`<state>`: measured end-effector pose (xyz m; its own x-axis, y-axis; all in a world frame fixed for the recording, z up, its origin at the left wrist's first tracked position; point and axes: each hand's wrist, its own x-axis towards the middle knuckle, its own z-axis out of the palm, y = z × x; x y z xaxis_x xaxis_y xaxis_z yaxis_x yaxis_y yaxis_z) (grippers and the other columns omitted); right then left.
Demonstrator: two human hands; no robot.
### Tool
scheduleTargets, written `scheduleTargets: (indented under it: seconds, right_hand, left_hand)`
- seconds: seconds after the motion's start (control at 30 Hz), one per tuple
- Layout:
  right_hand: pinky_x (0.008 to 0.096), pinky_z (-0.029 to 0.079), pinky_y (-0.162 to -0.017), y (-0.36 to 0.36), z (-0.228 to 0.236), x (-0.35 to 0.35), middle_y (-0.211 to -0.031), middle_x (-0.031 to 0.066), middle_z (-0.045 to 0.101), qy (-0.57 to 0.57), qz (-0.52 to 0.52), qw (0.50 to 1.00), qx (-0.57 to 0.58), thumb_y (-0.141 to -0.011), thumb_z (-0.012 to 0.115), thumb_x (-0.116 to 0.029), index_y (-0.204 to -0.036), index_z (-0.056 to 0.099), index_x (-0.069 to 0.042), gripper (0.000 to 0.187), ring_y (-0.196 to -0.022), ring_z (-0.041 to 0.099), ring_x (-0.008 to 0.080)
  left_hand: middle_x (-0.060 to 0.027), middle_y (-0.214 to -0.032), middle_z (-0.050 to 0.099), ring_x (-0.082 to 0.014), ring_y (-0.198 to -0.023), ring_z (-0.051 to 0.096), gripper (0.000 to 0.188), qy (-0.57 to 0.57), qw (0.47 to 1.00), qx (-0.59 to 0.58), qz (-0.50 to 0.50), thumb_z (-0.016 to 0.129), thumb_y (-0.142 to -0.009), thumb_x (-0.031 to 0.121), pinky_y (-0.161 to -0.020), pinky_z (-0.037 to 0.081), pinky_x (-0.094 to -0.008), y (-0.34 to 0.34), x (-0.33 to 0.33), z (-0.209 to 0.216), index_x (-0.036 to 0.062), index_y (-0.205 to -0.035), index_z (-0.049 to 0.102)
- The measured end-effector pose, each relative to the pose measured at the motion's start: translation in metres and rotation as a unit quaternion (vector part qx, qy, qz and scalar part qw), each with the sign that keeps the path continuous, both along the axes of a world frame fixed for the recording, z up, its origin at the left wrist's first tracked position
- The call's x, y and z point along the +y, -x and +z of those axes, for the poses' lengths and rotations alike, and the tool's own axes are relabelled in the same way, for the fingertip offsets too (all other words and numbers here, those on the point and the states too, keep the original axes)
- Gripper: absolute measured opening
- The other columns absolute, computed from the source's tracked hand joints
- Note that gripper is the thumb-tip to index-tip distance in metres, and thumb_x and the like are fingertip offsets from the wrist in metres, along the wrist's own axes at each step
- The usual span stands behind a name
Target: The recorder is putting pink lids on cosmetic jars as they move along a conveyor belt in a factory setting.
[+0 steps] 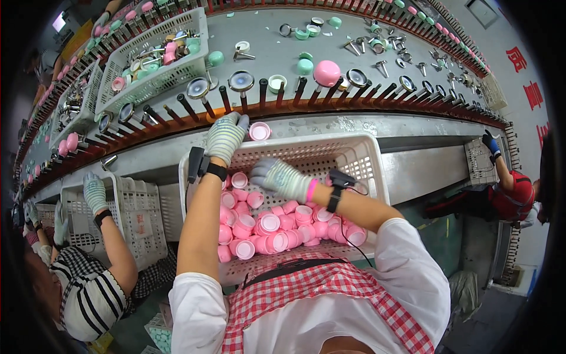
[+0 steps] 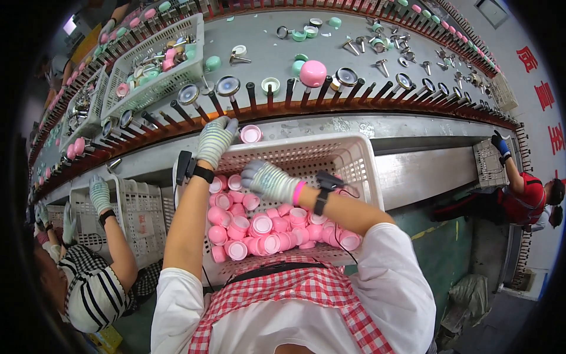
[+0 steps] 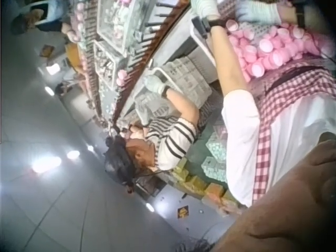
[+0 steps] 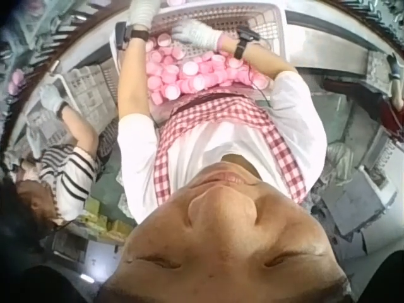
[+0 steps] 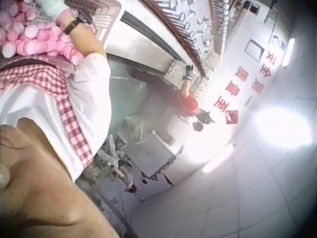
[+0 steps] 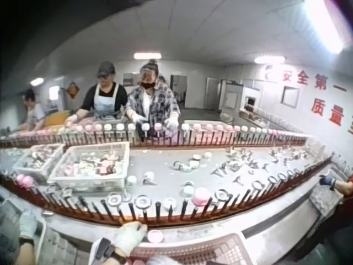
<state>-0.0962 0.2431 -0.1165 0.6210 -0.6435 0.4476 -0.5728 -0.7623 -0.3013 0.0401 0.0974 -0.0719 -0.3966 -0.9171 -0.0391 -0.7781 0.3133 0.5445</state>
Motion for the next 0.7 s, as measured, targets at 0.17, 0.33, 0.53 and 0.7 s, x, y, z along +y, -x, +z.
scheduleTargets:
  seconds: [0.17, 0.33, 0.53, 0.7]
  right_hand:
    - [0.0405, 0.048, -0.080, -0.077, -0.072, -0.012, -0.096, 0.0101, 0.062, -0.019, -0.031, 0.999, 0.034, -0.081, 0.054, -0.015, -0.095, 0.064, -0.011, 0.018, -0.094, 0.060, 0.0290]
    - [0.0408, 0.048, -0.088, -0.083, -0.131, -0.002, -0.128, 0.0083, 0.053, -0.212, -0.093, 0.953, 0.196, -0.079, 0.061, -0.019, -0.123, 0.056, -0.014, 0.044, -0.115, 0.054, 0.0279]
    - [0.0402, 0.052, -0.076, -0.031, -0.134, 0.016, -0.107, 0.0089, 0.063, -0.273, -0.160, 0.923, 0.221, -0.086, 0.055, -0.017, -0.112, 0.062, -0.015, 0.027, -0.098, 0.064, 0.0276]
    - [0.0409, 0.053, -0.075, 0.011, -0.110, 0.035, -0.105, 0.0135, 0.066, -0.326, -0.247, 0.886, 0.219, -0.084, 0.059, -0.013, -0.109, 0.063, -0.010, 0.026, -0.093, 0.066, 0.0287]
  left_hand:
    - [-0.0196, -0.100, 0.067, -0.0369, -0.097, 0.062, 0.043, -0.003, 1.000, -0.021, 0.007, 0.049, -0.091, 0.043, -0.085, 0.047, -0.0449, 0.000, 0.003, 0.000, 0.0055, -0.102, 0.067]
    - [-0.0214, -0.094, 0.066, -0.0395, -0.088, 0.063, 0.036, 0.055, 0.995, 0.075, 0.031, 0.054, -0.091, 0.037, -0.076, 0.047, -0.0457, -0.012, 0.011, -0.001, 0.0029, -0.091, 0.067]
    - [-0.0139, -0.077, 0.061, -0.0340, -0.071, 0.060, 0.011, 0.179, 0.937, 0.180, -0.239, 0.067, -0.076, 0.013, -0.063, 0.049, -0.0416, -0.023, 0.098, -0.016, 0.0064, -0.081, 0.061]
    - [-0.0167, -0.096, 0.064, -0.0360, -0.086, 0.062, 0.038, 0.041, 0.952, -0.250, -0.172, 0.065, -0.078, 0.041, -0.078, 0.050, -0.0487, -0.060, 0.101, -0.079, 0.0076, -0.095, 0.064]
